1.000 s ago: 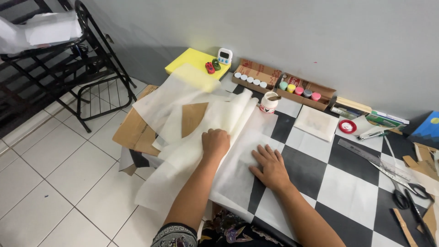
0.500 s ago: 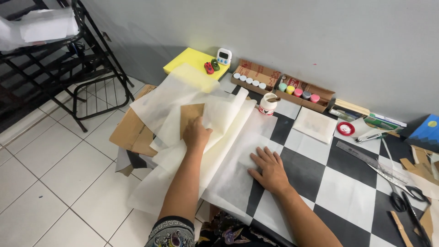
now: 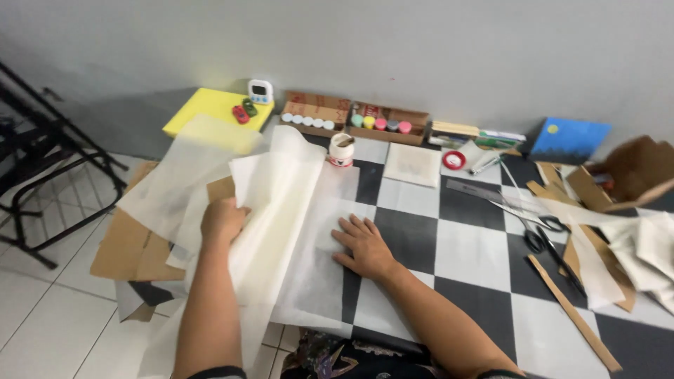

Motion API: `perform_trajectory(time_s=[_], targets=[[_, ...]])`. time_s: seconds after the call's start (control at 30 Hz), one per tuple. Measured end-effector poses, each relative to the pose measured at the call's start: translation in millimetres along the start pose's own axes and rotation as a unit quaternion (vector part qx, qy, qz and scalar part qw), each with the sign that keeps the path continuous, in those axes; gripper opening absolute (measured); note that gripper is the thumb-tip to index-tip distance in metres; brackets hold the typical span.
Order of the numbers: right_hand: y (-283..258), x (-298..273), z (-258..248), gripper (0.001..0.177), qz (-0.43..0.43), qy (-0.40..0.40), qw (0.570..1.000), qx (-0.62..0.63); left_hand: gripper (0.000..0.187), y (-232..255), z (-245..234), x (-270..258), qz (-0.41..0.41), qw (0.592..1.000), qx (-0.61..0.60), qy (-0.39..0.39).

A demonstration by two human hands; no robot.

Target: The person folds a small piece of paper, then measures, marks, and cuts a large sheet of translucent paper on a checkered work surface.

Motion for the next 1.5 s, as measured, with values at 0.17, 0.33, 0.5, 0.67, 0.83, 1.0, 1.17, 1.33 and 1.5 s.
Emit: perform_trajectory(time_s=[0.17, 0.33, 0.5, 0.67, 0.83, 1.0, 1.17, 1.33, 1.5], targets=[[-3, -5, -9, 0.057, -0.009, 0.027, 0.999, 0.030, 0.027, 20, -25, -19, 0.053, 0.989, -0.026, -0.132], [16, -3, -10, 0.051, 0.009, 0.082, 0.984, 0.160, 0.037, 86, -17, -60, 0.041, 0.966, -0.170, -0.193], [32, -5, -31, 0.062, 0.095, 0.156, 0.804, 0.566, 0.051, 130, 87, -68, 0.086, 0.948, -0.220, -0.215], [41, -3, -13, 0.044, 0.142, 0.147, 0.716, 0.667, 0.049, 183, 132, -120, 0.019, 0.911, -0.320, -0.259], [93, 0, -7, 0.023, 0.220, 0.168, 0.710, 0.647, 0.042, 164, 118, -96, 0.029, 0.919, -0.302, -0.252], [168, -26, -50, 0.041, 0.323, 0.182, 0.807, 0.460, 0.051, 119, -5, -59, 0.108, 0.986, 0.000, -0.126], [242, -68, -88, 0.042, 0.399, 0.235, 0.834, 0.300, 0.036, 3, -9, 12, 0.022, 0.992, 0.116, -0.035], [232, -95, -119, 0.026, 0.433, 0.304, 0.788, 0.314, 0.034, -23, -30, 39, -0.017, 0.977, 0.197, 0.082], [221, -90, -131, 0.045, 0.417, 0.306, 0.816, 0.260, 0.064, 103, -57, -4, 0.217, 0.957, 0.062, 0.181]])
Point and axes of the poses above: each hand's wrist, its own x-axis towards the middle knuckle, its own z-axis out of the palm, y = z × x, the point moved 9 cm from there along x, towards the middle knuckle, and after that the axes turned 8 degrees about y, right-handed, at the moved point
